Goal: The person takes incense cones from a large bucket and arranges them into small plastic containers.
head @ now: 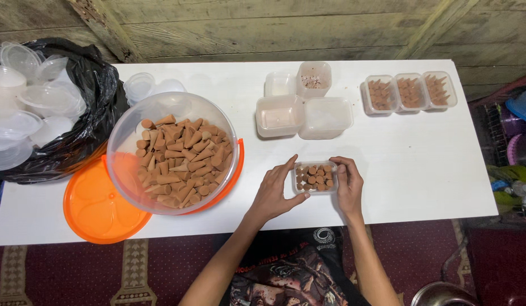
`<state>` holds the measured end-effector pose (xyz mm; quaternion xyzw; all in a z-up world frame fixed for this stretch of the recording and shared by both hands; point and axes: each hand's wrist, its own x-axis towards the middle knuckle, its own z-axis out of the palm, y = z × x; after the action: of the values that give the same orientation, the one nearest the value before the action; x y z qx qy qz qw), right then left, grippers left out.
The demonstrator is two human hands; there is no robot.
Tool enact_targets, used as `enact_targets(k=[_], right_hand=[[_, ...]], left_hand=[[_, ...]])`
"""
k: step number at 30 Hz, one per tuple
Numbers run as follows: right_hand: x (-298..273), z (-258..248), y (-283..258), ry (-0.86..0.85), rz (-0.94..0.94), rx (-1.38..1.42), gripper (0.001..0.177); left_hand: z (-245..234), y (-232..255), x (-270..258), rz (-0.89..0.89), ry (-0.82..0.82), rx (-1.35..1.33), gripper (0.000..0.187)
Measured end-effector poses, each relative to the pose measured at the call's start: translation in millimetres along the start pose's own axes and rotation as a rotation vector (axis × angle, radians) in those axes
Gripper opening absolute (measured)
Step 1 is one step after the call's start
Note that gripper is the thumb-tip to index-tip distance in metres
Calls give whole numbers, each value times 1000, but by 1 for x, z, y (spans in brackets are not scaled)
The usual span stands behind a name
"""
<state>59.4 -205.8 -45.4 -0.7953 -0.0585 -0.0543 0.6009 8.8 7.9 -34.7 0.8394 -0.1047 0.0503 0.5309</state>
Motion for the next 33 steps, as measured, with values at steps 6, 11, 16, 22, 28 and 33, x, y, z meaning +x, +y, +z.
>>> enact_targets(k=[6, 11, 16, 22, 28, 33], right_hand=[[0, 0, 7, 1, -4, -24, 49], [-2, -3, 6, 17, 20, -16, 47], [-1, -3, 2, 21, 73, 61, 52], [25, -14, -20, -4, -22, 163, 47], [59, 5, -109, -140, -360, 18, 35], [74, 33, -164, -360, -511, 21, 30]], left_hand=[[-2, -1, -2, 8, -5, -3, 97], [-8, 8, -5, 26, 46, -28, 103], [-30, 37, -27, 84, 109, -30, 104], [-108, 112, -75, 119, -67, -87, 103], [-190, 136, -102, 305, 79, -127, 69], [-221, 100, -120, 172, 621, 391, 57]])
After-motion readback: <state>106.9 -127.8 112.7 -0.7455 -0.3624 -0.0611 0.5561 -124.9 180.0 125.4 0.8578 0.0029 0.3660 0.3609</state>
